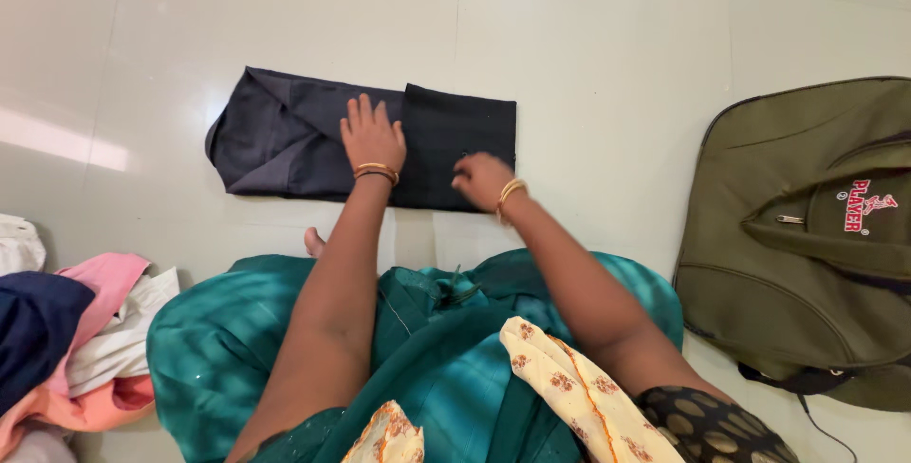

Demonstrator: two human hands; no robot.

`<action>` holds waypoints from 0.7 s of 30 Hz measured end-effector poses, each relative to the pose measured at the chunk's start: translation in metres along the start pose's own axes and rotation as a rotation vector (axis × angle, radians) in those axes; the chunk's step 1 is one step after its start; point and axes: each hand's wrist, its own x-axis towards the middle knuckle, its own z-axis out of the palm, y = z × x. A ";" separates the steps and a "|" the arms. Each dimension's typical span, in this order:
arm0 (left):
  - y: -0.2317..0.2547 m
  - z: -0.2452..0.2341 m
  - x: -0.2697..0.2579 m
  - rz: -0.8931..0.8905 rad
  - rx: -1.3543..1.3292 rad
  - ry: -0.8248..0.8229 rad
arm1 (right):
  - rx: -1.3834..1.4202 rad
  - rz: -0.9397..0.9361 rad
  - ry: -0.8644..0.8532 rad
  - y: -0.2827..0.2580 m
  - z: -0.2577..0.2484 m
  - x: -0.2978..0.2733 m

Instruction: The person folds a dark long-sleeved shirt on a tiled floor. They smooth the fabric, fold the sleeves inward, fold the shirt in half lengthwise, and then fold it into a compact rectangle. The shirt is placed on the floor next to a green backpack.

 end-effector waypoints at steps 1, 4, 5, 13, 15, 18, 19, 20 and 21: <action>-0.005 -0.015 0.000 -0.055 -0.004 -0.133 | -0.017 -0.094 -0.066 -0.011 0.005 -0.009; -0.016 -0.048 -0.017 -0.183 0.013 -0.444 | -0.105 0.024 -0.308 -0.032 0.019 -0.032; -0.020 -0.055 -0.026 -0.211 0.037 -0.488 | -0.127 0.073 -0.353 -0.034 0.023 -0.037; -0.027 -0.013 -0.054 -0.167 0.113 -0.713 | -0.135 0.072 -0.291 0.022 0.024 -0.001; -0.019 0.015 -0.059 -0.120 0.137 -0.603 | -0.070 0.105 -0.274 0.038 0.011 0.007; -0.004 0.041 -0.061 -0.036 0.157 -0.538 | 0.001 0.193 -0.201 0.055 -0.011 0.019; 0.001 0.044 -0.058 -0.002 0.160 -0.532 | 0.033 0.217 -0.109 0.059 -0.016 0.021; 0.003 0.044 -0.055 0.087 0.115 -0.534 | 0.064 0.240 -0.017 0.063 -0.021 0.024; 0.006 0.044 -0.053 0.174 0.067 -0.537 | 0.092 0.262 0.073 0.067 -0.024 0.025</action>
